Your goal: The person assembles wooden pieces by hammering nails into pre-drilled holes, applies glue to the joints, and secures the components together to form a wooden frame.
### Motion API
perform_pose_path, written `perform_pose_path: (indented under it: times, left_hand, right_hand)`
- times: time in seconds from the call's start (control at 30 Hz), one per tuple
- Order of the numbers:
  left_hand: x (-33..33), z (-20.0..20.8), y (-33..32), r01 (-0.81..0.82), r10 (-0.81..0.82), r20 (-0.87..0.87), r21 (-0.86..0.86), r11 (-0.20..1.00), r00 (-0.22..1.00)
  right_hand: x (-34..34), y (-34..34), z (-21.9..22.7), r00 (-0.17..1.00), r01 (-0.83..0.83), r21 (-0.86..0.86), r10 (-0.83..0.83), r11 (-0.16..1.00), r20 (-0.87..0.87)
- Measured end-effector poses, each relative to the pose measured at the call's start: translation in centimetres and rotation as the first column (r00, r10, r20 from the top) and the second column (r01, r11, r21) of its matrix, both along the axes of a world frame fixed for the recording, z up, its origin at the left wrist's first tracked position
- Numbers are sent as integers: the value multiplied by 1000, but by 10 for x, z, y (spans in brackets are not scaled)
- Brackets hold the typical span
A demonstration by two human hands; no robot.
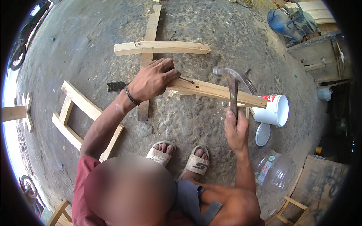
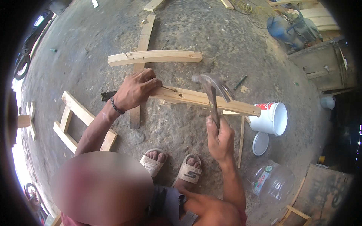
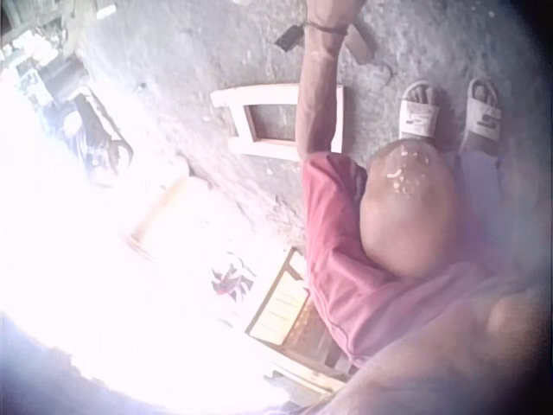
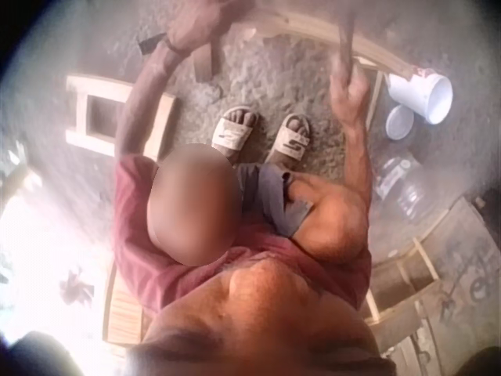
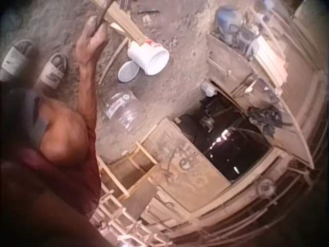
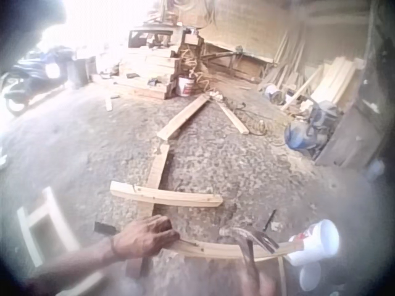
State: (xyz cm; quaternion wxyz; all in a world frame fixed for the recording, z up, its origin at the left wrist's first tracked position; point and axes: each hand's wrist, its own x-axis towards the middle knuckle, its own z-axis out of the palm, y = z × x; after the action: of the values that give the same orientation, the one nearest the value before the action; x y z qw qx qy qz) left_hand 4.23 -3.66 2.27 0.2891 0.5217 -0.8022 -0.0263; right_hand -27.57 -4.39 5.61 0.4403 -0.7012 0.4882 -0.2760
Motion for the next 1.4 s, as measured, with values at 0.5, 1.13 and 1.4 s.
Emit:
perform_pose_path:
  times: [0.5, 1.13, 1.4]
  left_hand:
    - [2, 5, -5, 6, -8, 48, 42, 999, 999]
    - [-17, -21, -10, 139, -154, -174, -96, 986, 973]
    - [-33, -2, -6, 84, -82, 95, -17, 996, 992]
  right_hand:
    - [-13, -7, 141, 550, -152, -264, 304, 952, 778]
    - [-95, 59, -120, 817, -14, -326, -177, 945, -549]
    - [-183, 111, -176, 564, 161, -253, -299, 954, -770]
